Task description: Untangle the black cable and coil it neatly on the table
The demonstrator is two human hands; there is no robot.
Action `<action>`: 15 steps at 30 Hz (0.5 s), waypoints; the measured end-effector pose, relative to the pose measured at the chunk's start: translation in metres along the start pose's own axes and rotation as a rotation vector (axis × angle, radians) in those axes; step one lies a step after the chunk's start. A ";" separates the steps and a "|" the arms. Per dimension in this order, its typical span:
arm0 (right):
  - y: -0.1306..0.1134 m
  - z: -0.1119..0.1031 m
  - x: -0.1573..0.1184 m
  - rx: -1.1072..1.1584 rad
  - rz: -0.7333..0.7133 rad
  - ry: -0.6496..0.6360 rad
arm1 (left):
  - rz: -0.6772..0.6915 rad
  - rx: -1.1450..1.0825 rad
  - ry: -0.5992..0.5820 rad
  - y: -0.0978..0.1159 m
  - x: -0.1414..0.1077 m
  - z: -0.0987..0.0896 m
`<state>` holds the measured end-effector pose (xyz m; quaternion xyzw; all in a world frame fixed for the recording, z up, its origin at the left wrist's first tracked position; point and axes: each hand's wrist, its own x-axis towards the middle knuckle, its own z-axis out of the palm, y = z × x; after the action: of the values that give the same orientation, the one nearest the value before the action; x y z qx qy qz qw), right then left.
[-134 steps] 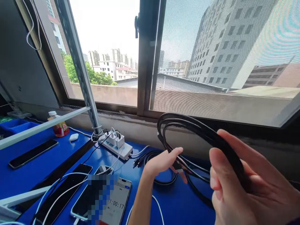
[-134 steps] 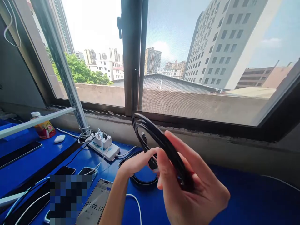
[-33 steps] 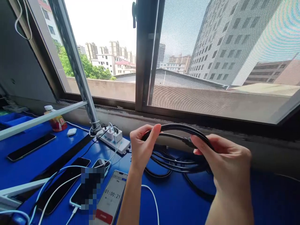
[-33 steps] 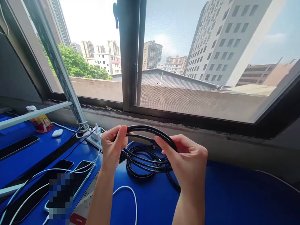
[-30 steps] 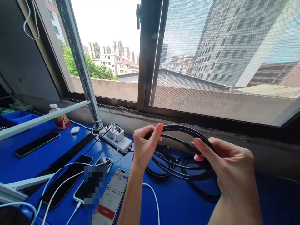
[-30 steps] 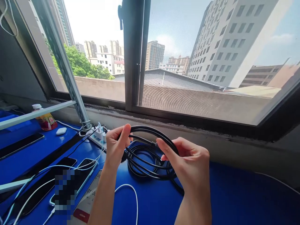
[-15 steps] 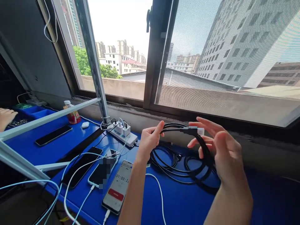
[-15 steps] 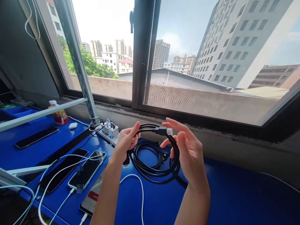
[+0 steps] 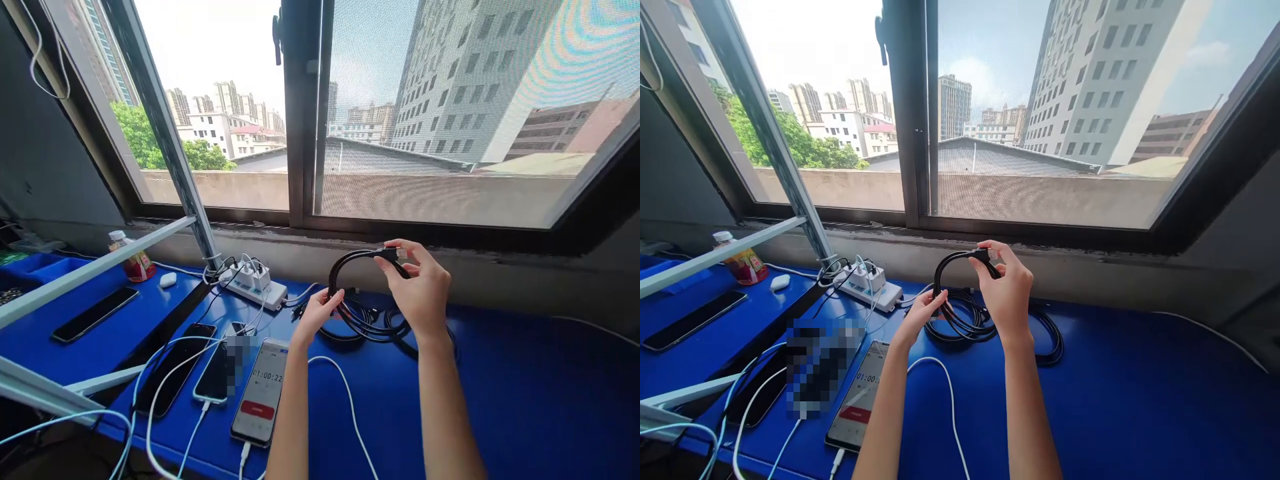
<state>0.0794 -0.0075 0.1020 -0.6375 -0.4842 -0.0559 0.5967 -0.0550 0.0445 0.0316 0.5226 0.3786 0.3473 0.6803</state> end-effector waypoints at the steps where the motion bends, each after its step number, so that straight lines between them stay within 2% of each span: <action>1: 0.002 0.002 0.000 0.004 0.052 0.004 | -0.015 0.003 -0.001 -0.004 0.001 0.000; 6: 0.024 0.011 -0.002 0.031 0.278 -0.165 | -0.030 0.040 0.116 -0.020 0.006 0.000; 10: 0.043 0.015 -0.006 0.008 0.350 -0.316 | 0.010 0.110 0.308 -0.027 0.009 -0.009; 15: 0.063 0.026 -0.021 -0.062 0.402 -0.414 | 0.039 0.228 0.542 -0.041 0.017 -0.026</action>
<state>0.0986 0.0135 0.0369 -0.7365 -0.4578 0.1799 0.4644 -0.0665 0.0616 -0.0156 0.4911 0.5730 0.4423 0.4846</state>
